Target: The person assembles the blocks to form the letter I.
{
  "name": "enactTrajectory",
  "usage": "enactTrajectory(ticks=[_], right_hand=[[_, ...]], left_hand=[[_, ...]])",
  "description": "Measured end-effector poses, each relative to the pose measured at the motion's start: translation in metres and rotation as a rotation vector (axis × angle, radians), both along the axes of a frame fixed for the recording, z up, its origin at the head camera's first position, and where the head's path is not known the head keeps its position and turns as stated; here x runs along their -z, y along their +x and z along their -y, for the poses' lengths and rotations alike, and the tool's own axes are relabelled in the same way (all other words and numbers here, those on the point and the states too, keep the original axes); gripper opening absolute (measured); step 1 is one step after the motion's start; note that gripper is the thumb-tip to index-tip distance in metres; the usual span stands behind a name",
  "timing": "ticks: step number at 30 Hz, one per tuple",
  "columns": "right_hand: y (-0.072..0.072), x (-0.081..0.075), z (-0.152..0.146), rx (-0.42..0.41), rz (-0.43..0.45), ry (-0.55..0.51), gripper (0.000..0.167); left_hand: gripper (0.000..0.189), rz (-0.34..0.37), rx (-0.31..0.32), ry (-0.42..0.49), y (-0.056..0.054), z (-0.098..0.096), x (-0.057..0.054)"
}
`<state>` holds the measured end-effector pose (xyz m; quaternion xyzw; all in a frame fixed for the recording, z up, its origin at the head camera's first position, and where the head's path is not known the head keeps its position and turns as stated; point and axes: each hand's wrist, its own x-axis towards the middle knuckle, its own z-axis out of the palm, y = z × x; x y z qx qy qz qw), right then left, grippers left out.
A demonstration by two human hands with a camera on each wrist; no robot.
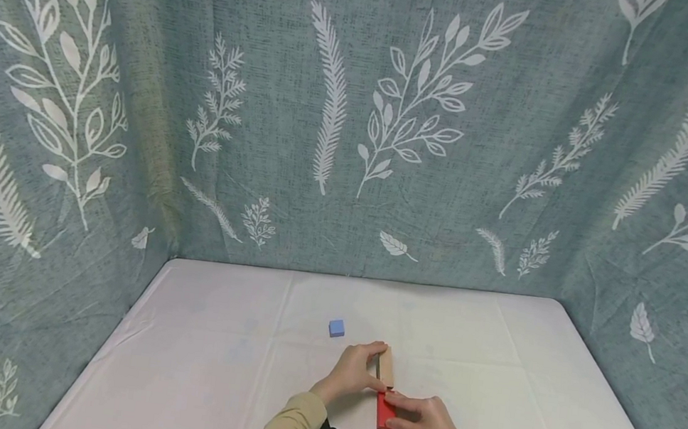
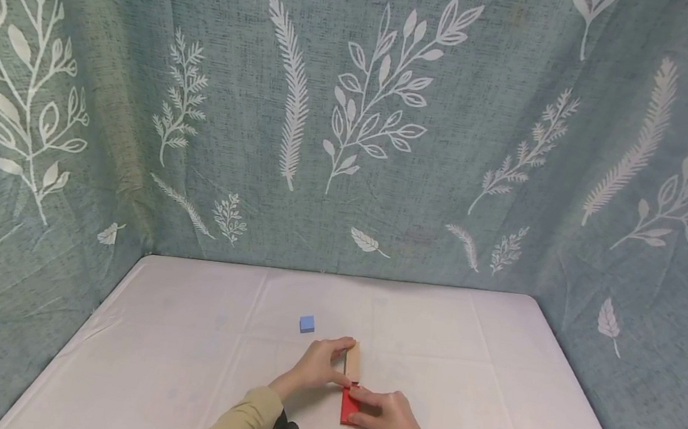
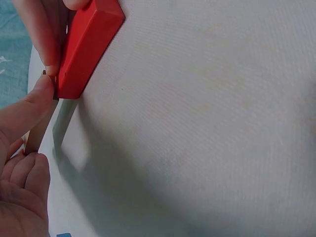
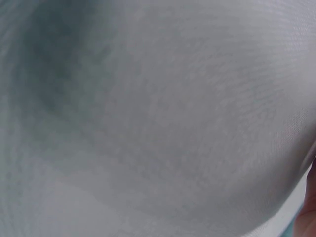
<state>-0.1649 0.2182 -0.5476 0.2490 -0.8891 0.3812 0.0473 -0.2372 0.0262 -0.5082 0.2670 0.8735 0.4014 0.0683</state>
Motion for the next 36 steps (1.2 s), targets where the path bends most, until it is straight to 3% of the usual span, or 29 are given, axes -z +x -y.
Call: enactTrajectory(ticks=[14, 24, 36], right_hand=[[0.0009, -0.0027, 0.0015, 0.028, 0.078, 0.026, 0.043], [0.0017, -0.0038, 0.0024, 0.029, 0.102, 0.027, 0.043], [0.0027, -0.0022, 0.0018, 0.027, 0.054, 0.030, 0.042]], left_hand=[[0.067, -0.034, 0.012, -0.010, -0.0009, 0.0017, 0.0068], [0.065, 0.023, 0.035, -0.009, -0.0007, 0.0024, 0.0057], [0.060, 0.037, 0.047, -0.036, -0.0024, 0.0004, 0.0057]])
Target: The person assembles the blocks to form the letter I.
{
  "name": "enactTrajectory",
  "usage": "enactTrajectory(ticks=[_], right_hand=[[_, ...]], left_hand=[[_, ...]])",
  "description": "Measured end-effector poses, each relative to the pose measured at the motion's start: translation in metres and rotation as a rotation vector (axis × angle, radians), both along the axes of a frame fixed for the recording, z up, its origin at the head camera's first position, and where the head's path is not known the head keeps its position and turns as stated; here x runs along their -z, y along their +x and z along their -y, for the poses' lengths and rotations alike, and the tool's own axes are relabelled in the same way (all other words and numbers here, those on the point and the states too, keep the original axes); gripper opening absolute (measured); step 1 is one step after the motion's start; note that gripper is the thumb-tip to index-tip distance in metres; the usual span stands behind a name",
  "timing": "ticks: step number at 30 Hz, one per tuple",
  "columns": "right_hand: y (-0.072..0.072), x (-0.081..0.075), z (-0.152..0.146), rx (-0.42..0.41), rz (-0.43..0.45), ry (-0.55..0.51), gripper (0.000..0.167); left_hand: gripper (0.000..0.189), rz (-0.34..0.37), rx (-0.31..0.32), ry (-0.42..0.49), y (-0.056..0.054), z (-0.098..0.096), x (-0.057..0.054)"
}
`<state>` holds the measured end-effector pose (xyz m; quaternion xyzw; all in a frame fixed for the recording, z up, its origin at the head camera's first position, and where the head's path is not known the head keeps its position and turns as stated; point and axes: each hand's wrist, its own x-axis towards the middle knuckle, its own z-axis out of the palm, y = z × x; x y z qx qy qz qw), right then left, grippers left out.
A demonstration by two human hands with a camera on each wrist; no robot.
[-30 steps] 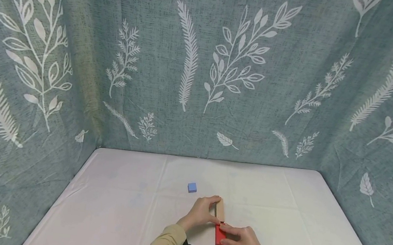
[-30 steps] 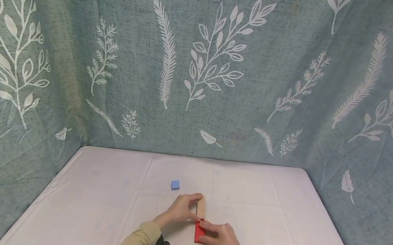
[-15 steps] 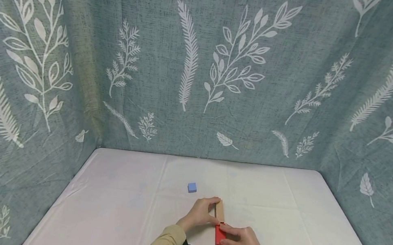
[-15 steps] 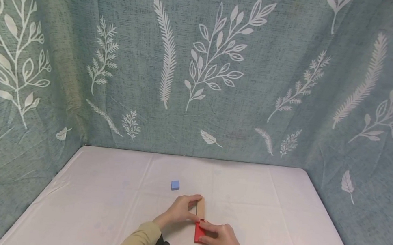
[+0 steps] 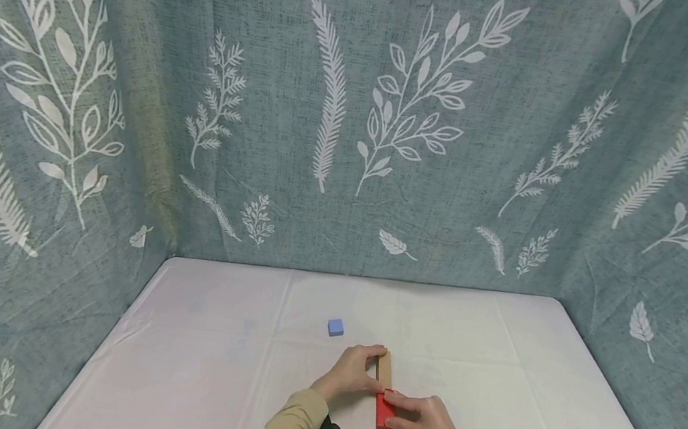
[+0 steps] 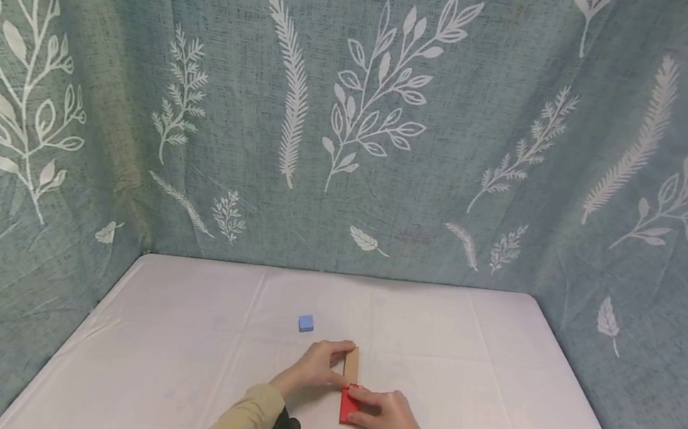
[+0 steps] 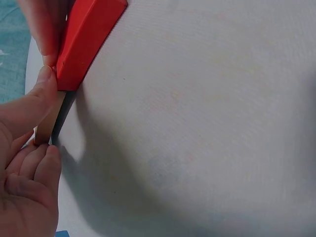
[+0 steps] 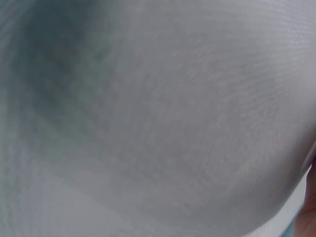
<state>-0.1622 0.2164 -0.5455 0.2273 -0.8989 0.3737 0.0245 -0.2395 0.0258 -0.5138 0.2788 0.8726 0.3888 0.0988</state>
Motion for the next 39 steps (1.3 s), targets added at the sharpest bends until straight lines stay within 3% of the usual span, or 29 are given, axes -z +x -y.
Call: enactTrajectory(ticks=[11, 33, 39], right_hand=[[-0.001, 0.001, 0.000, 0.002, -0.008, -0.001, 0.041], [-0.003, 0.003, -0.001, -0.031, -0.037, -0.022, 0.039], [-0.003, 0.001, 0.000, -0.029, -0.019, -0.041, 0.040]], left_hand=[[0.059, 0.059, -0.020, -0.015, 0.000, -0.002, -0.007], [0.057, -0.031, -0.010, -0.139, 0.003, -0.008, -0.015], [0.058, -0.015, -0.037, -0.169, 0.006, -0.009, -0.016]])
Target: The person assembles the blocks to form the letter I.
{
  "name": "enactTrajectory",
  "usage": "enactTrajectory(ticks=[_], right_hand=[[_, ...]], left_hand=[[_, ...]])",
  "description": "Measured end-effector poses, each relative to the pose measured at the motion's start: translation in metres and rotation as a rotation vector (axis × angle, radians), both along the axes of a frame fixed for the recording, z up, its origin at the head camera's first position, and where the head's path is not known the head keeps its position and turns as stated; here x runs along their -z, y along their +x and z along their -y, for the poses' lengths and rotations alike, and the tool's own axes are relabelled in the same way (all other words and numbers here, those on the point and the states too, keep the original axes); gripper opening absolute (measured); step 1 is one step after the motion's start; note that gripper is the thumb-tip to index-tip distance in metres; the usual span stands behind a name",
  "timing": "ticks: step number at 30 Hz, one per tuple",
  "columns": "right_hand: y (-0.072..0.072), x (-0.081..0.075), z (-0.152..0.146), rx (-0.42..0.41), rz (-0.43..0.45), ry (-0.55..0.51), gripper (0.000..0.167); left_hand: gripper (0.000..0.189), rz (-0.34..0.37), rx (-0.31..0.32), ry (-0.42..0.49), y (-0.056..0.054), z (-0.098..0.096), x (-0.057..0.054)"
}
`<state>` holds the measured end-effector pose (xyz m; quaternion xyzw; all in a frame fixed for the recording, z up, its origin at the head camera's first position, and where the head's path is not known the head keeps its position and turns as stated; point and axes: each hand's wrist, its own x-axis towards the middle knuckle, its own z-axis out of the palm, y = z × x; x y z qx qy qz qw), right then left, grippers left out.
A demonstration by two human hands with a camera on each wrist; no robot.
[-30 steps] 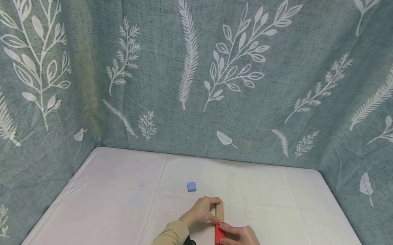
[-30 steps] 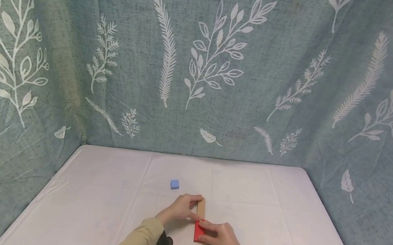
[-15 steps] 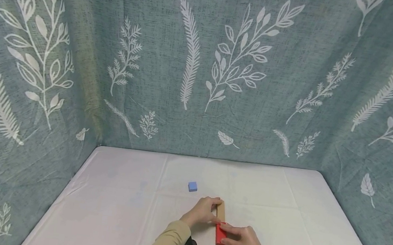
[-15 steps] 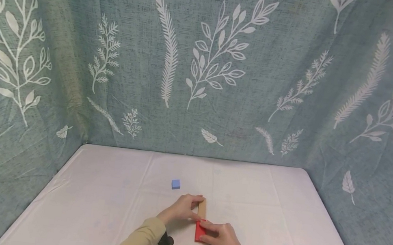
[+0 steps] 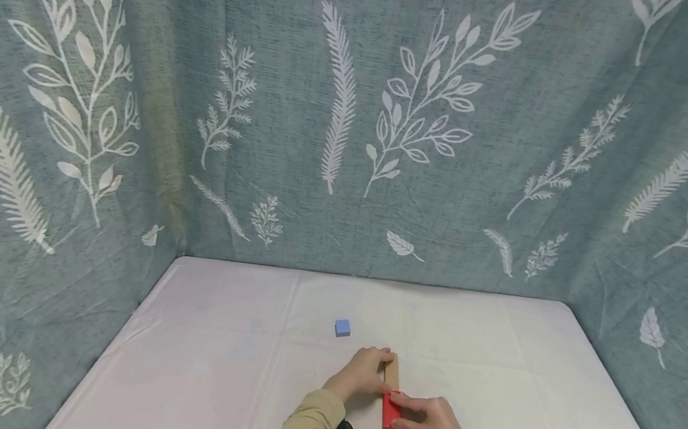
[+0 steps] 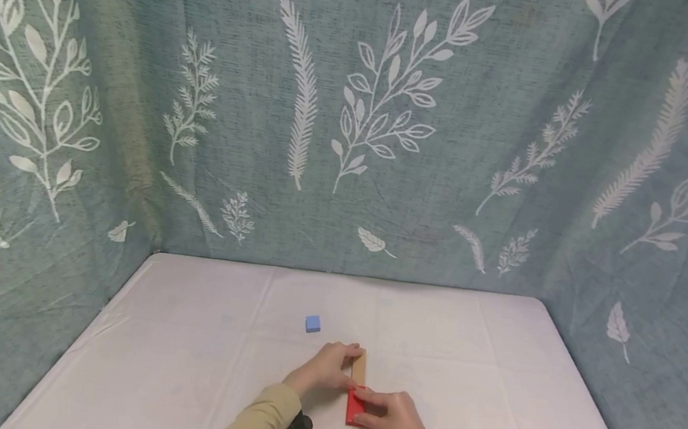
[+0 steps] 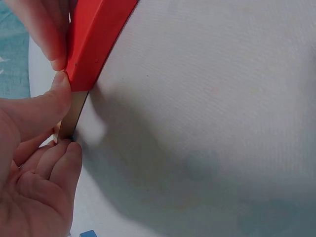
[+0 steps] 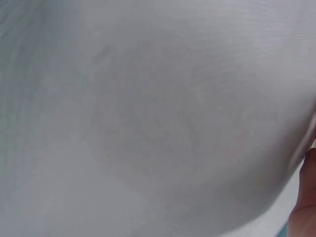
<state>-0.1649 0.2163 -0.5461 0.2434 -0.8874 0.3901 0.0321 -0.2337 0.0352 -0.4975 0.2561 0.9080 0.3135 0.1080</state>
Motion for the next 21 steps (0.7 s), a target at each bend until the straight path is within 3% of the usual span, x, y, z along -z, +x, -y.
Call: enactTrajectory(ticks=[12, 21], right_hand=[[0.001, -0.003, 0.005, 0.057, 0.083, -0.045, 0.036], [-0.005, -0.011, 0.014, 0.274, 0.164, -0.137, 0.036]], left_hand=[[0.057, -0.011, -0.004, -0.076, 0.000, -0.002, 0.001], [0.056, 0.012, -0.014, -0.069, 0.003, -0.003, -0.001]])
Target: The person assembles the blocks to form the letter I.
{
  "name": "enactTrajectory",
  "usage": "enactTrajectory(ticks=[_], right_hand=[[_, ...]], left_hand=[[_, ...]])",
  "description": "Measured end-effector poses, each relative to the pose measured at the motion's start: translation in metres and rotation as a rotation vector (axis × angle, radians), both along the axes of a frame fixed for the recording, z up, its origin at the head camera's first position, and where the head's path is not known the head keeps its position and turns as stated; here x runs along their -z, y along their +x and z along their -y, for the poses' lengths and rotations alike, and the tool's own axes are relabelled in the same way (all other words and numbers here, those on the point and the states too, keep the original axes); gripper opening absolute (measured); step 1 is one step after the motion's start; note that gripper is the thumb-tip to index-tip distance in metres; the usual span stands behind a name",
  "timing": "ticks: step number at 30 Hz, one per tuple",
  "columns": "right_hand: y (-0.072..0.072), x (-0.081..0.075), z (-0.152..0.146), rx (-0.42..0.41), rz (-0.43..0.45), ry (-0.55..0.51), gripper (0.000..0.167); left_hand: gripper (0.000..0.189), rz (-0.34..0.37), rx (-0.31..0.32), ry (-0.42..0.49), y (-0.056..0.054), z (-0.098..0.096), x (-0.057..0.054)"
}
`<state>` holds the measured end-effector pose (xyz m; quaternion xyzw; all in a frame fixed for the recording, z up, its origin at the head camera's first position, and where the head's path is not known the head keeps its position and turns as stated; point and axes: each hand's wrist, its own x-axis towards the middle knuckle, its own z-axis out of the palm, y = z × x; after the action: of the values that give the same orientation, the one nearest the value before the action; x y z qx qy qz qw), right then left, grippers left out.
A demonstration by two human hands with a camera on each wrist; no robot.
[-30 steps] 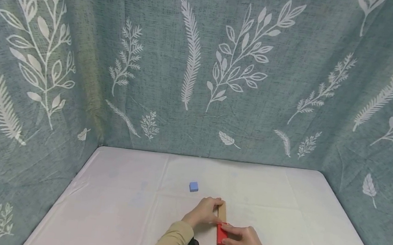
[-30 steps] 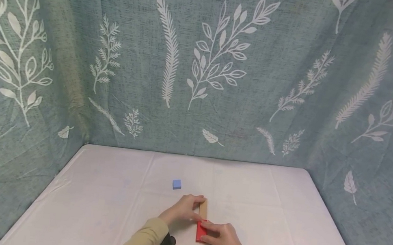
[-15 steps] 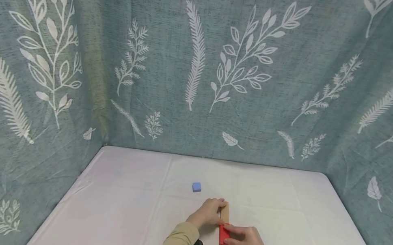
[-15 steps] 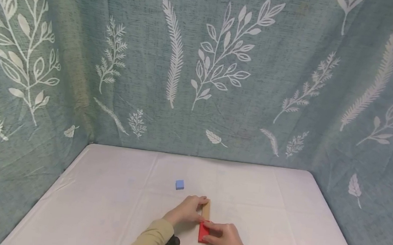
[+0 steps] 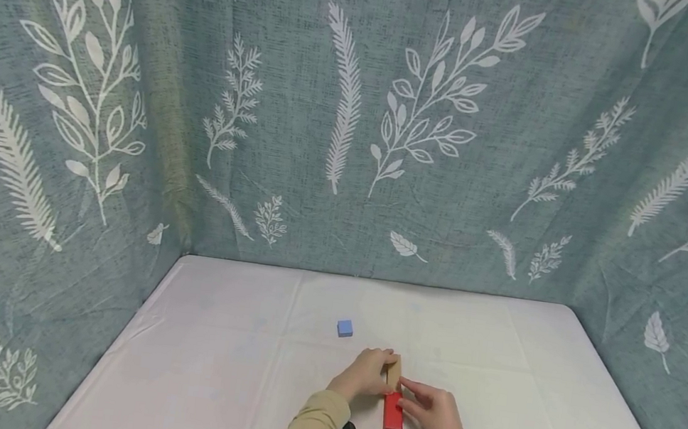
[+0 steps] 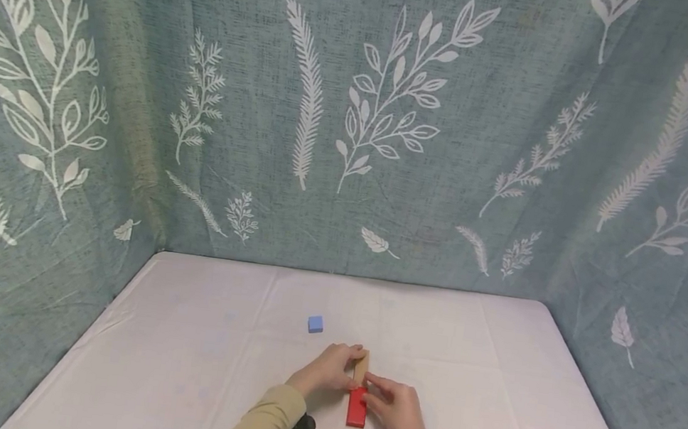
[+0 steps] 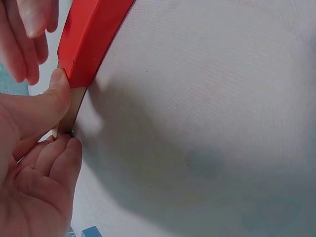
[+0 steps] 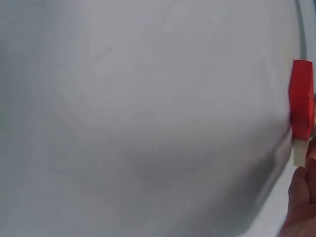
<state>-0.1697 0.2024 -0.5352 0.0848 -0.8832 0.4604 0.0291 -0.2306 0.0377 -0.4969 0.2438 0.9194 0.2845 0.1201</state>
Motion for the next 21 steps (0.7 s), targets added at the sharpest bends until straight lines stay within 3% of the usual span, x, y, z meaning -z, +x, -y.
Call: enactTrajectory(ticks=[8, 12, 16, 17, 21], right_hand=[[-0.005, 0.003, 0.001, -0.056, 0.027, 0.041, 0.038], [-0.006, 0.003, 0.001, -0.087, -0.009, 0.100, 0.036], [-0.007, 0.001, 0.001, -0.127, -0.048, 0.128, 0.035], [-0.008, 0.001, 0.001, -0.136, -0.049, 0.129, 0.035], [-0.009, -0.001, 0.001, -0.141, -0.034, 0.126, 0.033]], left_hand=[[0.056, 0.020, 0.001, -0.002, 0.001, -0.002, 0.000], [0.057, 0.033, -0.003, 0.005, 0.000, -0.001, -0.001], [0.058, 0.034, 0.000, 0.028, -0.006, 0.000, 0.009], [0.058, 0.009, 0.013, 0.034, -0.010, 0.001, 0.018], [0.059, 0.019, 0.014, 0.046, -0.012, 0.001, 0.023]])
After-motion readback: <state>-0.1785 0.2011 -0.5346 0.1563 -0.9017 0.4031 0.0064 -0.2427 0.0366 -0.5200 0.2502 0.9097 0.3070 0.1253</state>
